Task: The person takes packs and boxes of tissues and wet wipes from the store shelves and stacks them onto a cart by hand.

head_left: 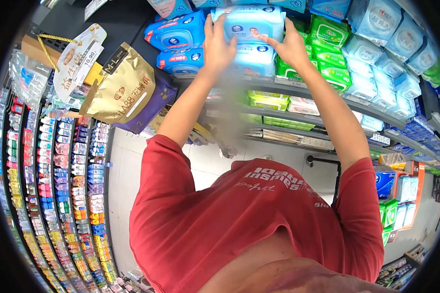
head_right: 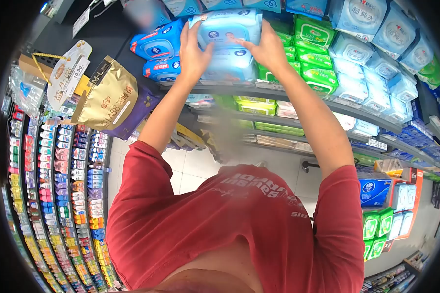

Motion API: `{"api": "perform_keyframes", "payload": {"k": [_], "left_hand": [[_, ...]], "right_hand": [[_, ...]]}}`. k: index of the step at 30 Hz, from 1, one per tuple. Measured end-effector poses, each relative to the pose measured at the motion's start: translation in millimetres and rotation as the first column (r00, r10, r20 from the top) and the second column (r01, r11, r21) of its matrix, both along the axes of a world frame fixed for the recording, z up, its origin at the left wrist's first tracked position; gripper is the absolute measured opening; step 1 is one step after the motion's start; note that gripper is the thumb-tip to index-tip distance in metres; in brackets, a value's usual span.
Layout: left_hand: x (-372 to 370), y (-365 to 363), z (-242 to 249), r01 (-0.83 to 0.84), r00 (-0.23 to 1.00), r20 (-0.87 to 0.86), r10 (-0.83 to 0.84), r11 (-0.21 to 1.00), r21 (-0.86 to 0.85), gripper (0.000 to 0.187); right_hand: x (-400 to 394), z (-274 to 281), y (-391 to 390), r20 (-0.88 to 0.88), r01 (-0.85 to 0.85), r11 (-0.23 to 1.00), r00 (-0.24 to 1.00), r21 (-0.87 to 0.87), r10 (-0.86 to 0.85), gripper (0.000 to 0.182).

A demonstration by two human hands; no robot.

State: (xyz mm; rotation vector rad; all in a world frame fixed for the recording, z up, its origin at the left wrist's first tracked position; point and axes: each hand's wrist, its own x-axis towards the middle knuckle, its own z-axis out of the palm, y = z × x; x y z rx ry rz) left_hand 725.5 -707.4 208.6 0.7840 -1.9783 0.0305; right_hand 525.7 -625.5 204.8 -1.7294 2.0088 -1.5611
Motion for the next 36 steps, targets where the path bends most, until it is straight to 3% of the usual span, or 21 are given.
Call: {"api": "perform_keyframes", "payload": {"k": [4,8,11,15,17,18,19,21,22,23,25,26,27,28,29,30,32,35,36], "left_hand": [[0,3,5,0.053,0.999,-0.006,-0.053,0.998,-0.024,0.069],[5,-5,3,0.017,0.998,0.064,-0.012,0.997,-0.071,0.067],[8,-2,3,0.029,0.997,0.077,-0.021,0.993,-0.111,0.067],[6,8,6,0.069,0.994,0.096,-0.057,0.989,-0.129,0.067],[3,26,12,0.006,0.995,0.102,-0.002,0.999,-0.040,0.065],[2,31,9,-0.005,0.996,0.091,0.018,0.989,-0.145,0.058],[0,40,8,0.013,0.996,0.092,0.000,0.990,-0.141,0.058],[-4,64,9,0.123,0.992,0.048,-0.114,0.956,-0.265,0.054],[-10,83,11,0.214,0.976,0.006,-0.218,0.953,-0.215,0.038],[-16,96,3,0.234,0.971,0.003,-0.238,0.950,-0.209,0.038],[-24,116,-21,0.450,0.892,-0.047,-0.450,0.893,0.002,0.031],[-29,127,-29,0.540,0.842,-0.007,-0.540,0.842,0.013,0.029],[-33,137,-38,0.629,0.776,0.033,-0.629,0.777,0.028,0.027],[-40,149,-54,0.635,0.766,0.011,-0.643,0.759,0.143,0.026],[-47,161,-74,0.646,0.745,-0.011,-0.667,0.717,0.260,0.026],[-53,172,-92,0.698,0.691,-0.019,-0.722,0.661,0.276,0.026],[-60,191,-125,0.599,0.657,0.035,-0.753,0.550,0.582,0.024],[-78,215,-169,0.578,0.544,0.078,-0.835,0.441,0.687,0.022],[-86,221,-184,0.599,0.513,0.096,-0.853,0.436,0.672,0.022]], "right_hand": [[4,-4,-2,-0.019,0.033,0.997,0.999,-0.067,-0.034,0.073],[14,7,0,0.095,0.013,0.997,0.995,-0.070,-0.007,0.080],[13,5,-1,0.065,-0.019,0.991,0.997,-0.131,0.027,0.081],[16,12,6,0.167,-0.009,1.000,0.986,-0.029,0.014,0.082],[15,12,6,0.131,-0.009,1.000,0.991,0.002,0.009,0.080],[17,17,13,0.160,0.013,0.998,0.987,0.061,-0.023,0.076],[18,11,17,0.161,0.031,0.997,0.986,0.065,-0.041,0.076],[18,-11,24,-0.092,0.212,0.939,0.965,-0.272,-0.245,0.070],[19,-16,38,-0.091,0.203,0.899,0.962,-0.389,-0.257,0.064],[17,-19,56,-0.095,0.221,0.897,0.956,-0.384,-0.276,0.064],[12,-24,100,-0.082,0.159,0.910,0.975,-0.383,-0.205,0.055],[10,-31,123,-0.081,0.183,0.907,0.970,-0.379,-0.229,0.055],[9,-43,147,0.050,0.184,0.948,0.983,-0.260,-0.177,0.044],[6,-55,168,0.191,0.180,0.973,0.970,-0.143,-0.151,0.033],[2,-67,189,0.193,0.242,0.961,0.957,-0.131,-0.215,0.033],[-3,-80,214,0.282,0.242,0.970,0.931,-0.007,-0.230,0.027],[-9,-108,267,0.380,0.312,0.940,0.860,0.139,-0.342,0.021],[-17,-136,343,0.376,0.448,0.801,0.717,0.397,-0.587,0.017],[-22,-146,370,0.343,0.535,0.758,0.679,0.372,-0.648,0.017]]}}
